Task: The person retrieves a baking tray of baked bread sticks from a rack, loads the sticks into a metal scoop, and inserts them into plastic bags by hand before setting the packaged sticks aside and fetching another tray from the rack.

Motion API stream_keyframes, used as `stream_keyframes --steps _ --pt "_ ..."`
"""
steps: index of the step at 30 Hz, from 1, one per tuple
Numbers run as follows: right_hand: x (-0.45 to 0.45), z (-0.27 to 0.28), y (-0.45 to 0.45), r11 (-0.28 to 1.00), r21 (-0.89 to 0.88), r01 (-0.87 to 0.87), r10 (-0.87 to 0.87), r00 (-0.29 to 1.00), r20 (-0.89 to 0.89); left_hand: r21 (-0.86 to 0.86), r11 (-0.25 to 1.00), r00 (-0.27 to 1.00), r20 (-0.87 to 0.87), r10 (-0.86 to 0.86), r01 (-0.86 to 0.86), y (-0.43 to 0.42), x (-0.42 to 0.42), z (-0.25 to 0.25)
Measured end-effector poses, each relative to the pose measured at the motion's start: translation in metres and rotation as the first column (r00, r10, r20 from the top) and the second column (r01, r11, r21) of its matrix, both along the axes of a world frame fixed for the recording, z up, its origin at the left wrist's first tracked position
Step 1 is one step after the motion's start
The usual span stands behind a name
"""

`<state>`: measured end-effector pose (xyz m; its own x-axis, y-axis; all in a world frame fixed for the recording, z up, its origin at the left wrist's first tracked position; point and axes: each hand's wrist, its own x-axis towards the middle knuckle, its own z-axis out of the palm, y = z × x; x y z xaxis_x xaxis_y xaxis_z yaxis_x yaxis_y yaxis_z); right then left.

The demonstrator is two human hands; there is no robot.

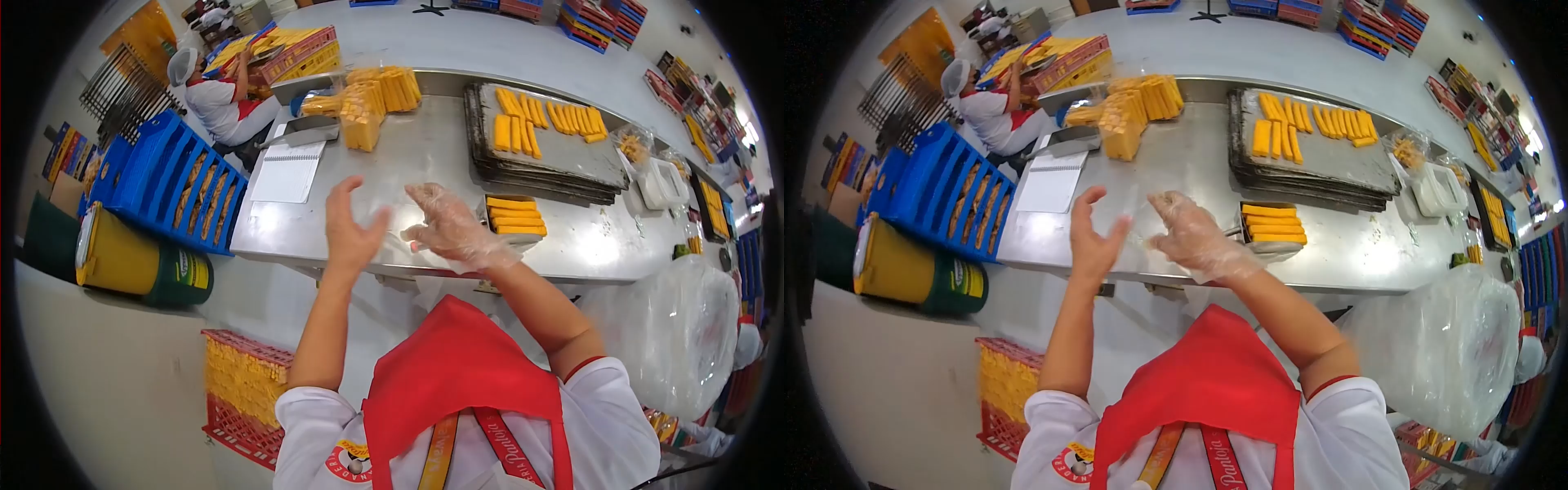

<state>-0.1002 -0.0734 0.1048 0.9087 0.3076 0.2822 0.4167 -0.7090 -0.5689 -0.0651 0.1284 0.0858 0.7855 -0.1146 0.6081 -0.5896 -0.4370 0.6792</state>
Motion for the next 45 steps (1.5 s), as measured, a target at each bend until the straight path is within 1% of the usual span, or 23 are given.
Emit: stream_keyframes --steps 1,2,3,5,6,7,8,9,11,12,13,15,17,20,23,27,29,32,34,37,41,43,45 --pt "0.000 -0.009 0.008 0.996 0.061 0.063 -0.061 0.997 -0.037 0.154 0.986 0.986 0.160 0.038 -0.063 -0.008 -0.009 0.014" --pt "0.004 -0.032 0.012 0.998 0.040 0.050 -0.056 0.988 0.146 0.156 0.985 0.987 0.155 0.048 -0.072 -0.014 -0.010 0.012" --pt "0.001 -0.031 0.016 0.998 0.042 0.042 -0.048 0.989 0.140 0.276 0.955 0.976 0.212 0.049 -0.108 -0.020 -0.012 0.010" --pt "-0.002 -0.024 0.021 0.983 0.070 0.171 -0.174 0.984 0.040 0.389 0.909 0.963 0.268 0.042 -0.148 -0.020 -0.009 0.002" --pt "0.000 -0.029 0.019 0.982 0.072 0.173 -0.177 0.983 0.039 0.467 0.882 0.980 0.196 -0.038 -0.059 -0.014 -0.005 -0.009" --pt "0.003 -0.038 0.015 0.958 0.188 0.217 -0.200 0.974 -0.106 0.537 0.843 0.986 0.116 -0.121 0.040 -0.009 0.000 -0.014" --pt "0.002 -0.045 0.010 0.913 0.296 0.279 -0.207 0.945 -0.253 0.541 0.839 0.984 0.111 -0.137 0.056 -0.006 0.006 -0.017" --pt "-0.002 -0.047 0.003 0.907 0.297 0.299 -0.224 0.939 -0.261 0.615 0.786 0.967 0.154 -0.202 0.067 -0.004 0.011 -0.019" --pt "-0.016 -0.049 -0.011 0.627 0.587 0.512 -0.038 0.773 -0.634 0.683 0.724 0.939 0.179 -0.295 0.098 -0.006 0.019 -0.025" --pt "-0.025 -0.070 -0.016 0.374 0.619 0.691 0.037 0.655 -0.754 0.735 0.672 0.950 0.141 -0.279 0.089 -0.009 0.024 -0.028" --pt "-0.034 -0.091 -0.020 0.357 0.616 0.702 0.023 0.653 -0.757 0.784 0.616 0.959 0.107 -0.260 0.080 -0.015 0.028 -0.030" --pt "-0.044 -0.134 -0.029 -0.056 0.579 0.814 0.175 0.579 -0.797 0.842 0.533 0.966 0.057 -0.252 0.089 -0.028 0.031 -0.022" --pt "-0.039 -0.158 -0.042 -0.138 0.557 0.819 0.256 0.572 -0.779 0.892 0.442 0.973 0.008 -0.232 0.098 -0.042 0.034 -0.022" --pt "-0.018 -0.133 -0.036 -0.557 0.533 0.637 0.222 0.732 -0.644 0.919 0.366 0.972 -0.067 -0.224 0.148 -0.064 0.046 -0.023" --pt "-0.010 -0.138 -0.039 -0.647 0.481 0.592 0.133 0.708 -0.693 0.911 0.345 0.965 -0.162 -0.204 0.226 -0.081 0.052 -0.019" --pt "-0.042 -0.163 -0.079 -0.653 0.461 0.601 0.082 0.661 -0.746 0.855 0.410 0.943 -0.241 -0.231 0.319 -0.091 0.055 -0.019" --pt "-0.081 -0.158 -0.113 -0.459 0.516 0.724 0.237 0.659 -0.714 0.830 0.435 0.933 -0.262 -0.247 0.348 -0.093 0.057 -0.023" --pt "-0.125 -0.127 -0.144 -0.352 0.528 0.773 0.135 0.600 -0.789 0.795 0.467 0.916 -0.276 -0.291 0.388 -0.096 0.060 -0.032" --pt "-0.150 -0.110 -0.163 -0.073 0.564 0.823 0.083 0.568 -0.819 0.787 0.421 0.891 -0.374 -0.256 0.451 -0.102 0.057 -0.024" --pt "-0.166 -0.078 -0.173 0.058 0.516 0.855 0.061 0.513 -0.857 0.790 0.382 0.876 -0.407 -0.260 0.480 -0.112 0.050 -0.020" --pt "-0.163 -0.061 -0.171 0.118 0.538 0.835 0.144 0.522 -0.841 0.766 0.344 0.832 -0.434 -0.347 0.543 -0.123 0.035 -0.011" --pt "-0.161 -0.057 -0.176 0.168 0.530 0.831 0.134 0.514 -0.848 0.657 0.387 0.753 -0.473 -0.458 0.647 -0.127 0.022 0.000" --pt "-0.159 -0.047 -0.180 0.405 0.529 0.746 0.065 0.553 -0.830 0.623 0.427 0.749 -0.465 -0.472 0.656 -0.136 0.011 -0.004"
